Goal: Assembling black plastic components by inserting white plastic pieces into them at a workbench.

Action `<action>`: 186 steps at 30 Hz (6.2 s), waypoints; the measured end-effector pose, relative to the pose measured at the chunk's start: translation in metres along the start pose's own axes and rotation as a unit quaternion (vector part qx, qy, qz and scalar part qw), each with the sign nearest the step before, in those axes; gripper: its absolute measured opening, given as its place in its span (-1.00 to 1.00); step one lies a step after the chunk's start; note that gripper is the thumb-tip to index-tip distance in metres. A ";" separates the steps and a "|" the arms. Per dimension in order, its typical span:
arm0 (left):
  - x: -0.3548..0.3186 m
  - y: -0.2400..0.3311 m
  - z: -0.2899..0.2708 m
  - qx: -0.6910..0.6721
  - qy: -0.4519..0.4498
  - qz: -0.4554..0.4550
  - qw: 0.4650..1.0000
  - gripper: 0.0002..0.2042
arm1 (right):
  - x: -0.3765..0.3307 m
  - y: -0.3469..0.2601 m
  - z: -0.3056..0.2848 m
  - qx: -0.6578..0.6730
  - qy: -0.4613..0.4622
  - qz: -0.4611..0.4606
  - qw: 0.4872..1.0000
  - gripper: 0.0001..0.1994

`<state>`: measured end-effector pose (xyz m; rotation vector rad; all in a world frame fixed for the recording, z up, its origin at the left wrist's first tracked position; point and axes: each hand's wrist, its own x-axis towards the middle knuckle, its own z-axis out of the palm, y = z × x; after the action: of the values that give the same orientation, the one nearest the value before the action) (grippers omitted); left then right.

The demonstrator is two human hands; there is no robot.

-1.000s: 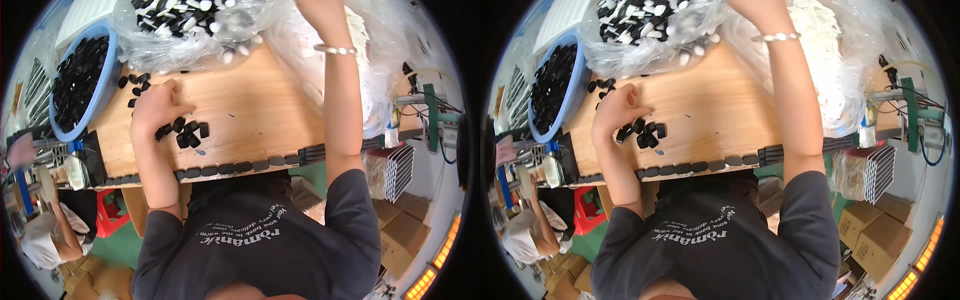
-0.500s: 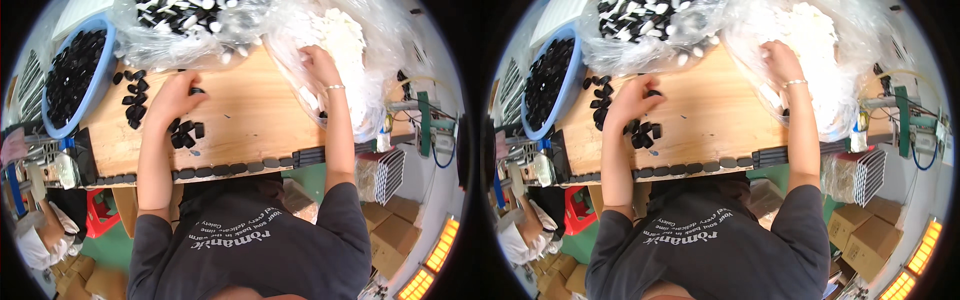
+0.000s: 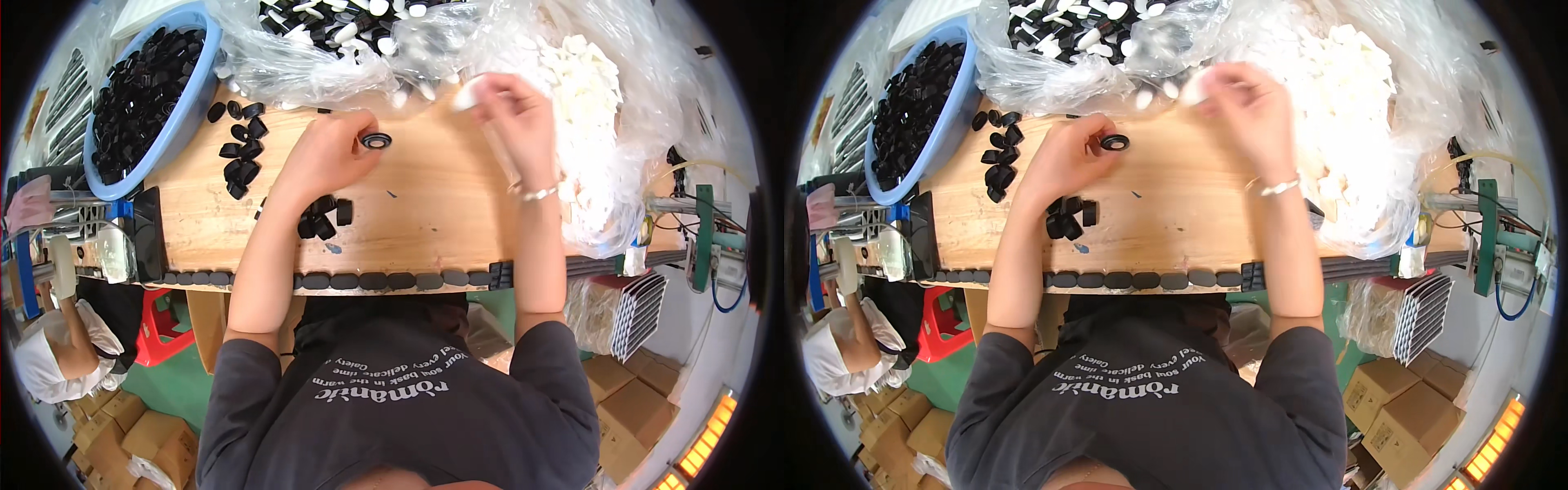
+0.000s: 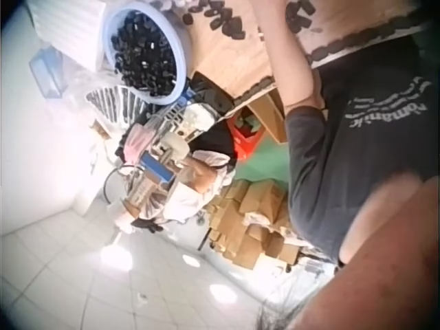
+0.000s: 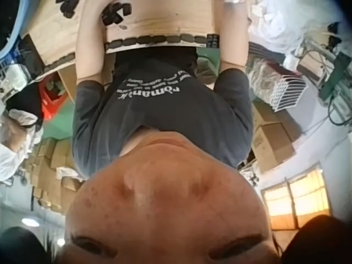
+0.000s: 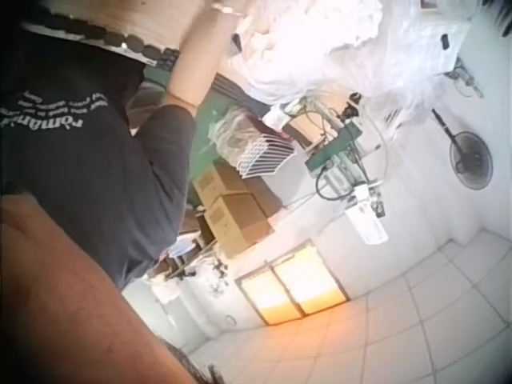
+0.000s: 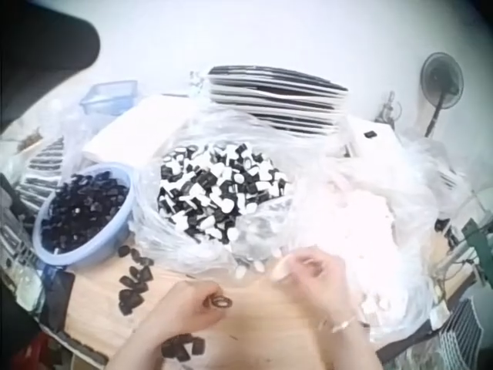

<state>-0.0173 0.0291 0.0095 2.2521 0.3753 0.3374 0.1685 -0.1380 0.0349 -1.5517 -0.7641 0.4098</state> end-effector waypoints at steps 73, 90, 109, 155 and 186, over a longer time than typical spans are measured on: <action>0.003 0.010 0.023 -0.192 0.095 0.074 0.974 -0.93 | -0.043 0.010 0.055 -0.051 -0.010 -0.146 0.988 -0.77; 0.004 0.019 0.013 -0.073 0.113 0.170 0.976 -0.86 | -0.044 0.003 0.050 -0.064 -0.043 -0.169 0.983 -0.80; 0.002 0.015 0.025 -0.130 0.157 0.178 0.963 -0.88 | -0.042 0.001 0.051 -0.132 -0.016 -0.325 0.936 -0.82; 0.002 0.006 0.026 -0.119 0.170 0.186 0.960 -0.79 | -0.046 -0.001 0.051 -0.102 0.012 -0.327 0.939 -0.83; 0.000 0.008 0.038 -0.322 0.109 0.109 0.934 -0.74 | -0.048 0.002 0.052 -0.195 0.045 -0.313 0.928 -0.81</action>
<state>-0.0025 -0.0017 -0.0087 1.6107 0.0970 0.7190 0.1005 -0.1325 0.0172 -1.5687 -1.2652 -0.3041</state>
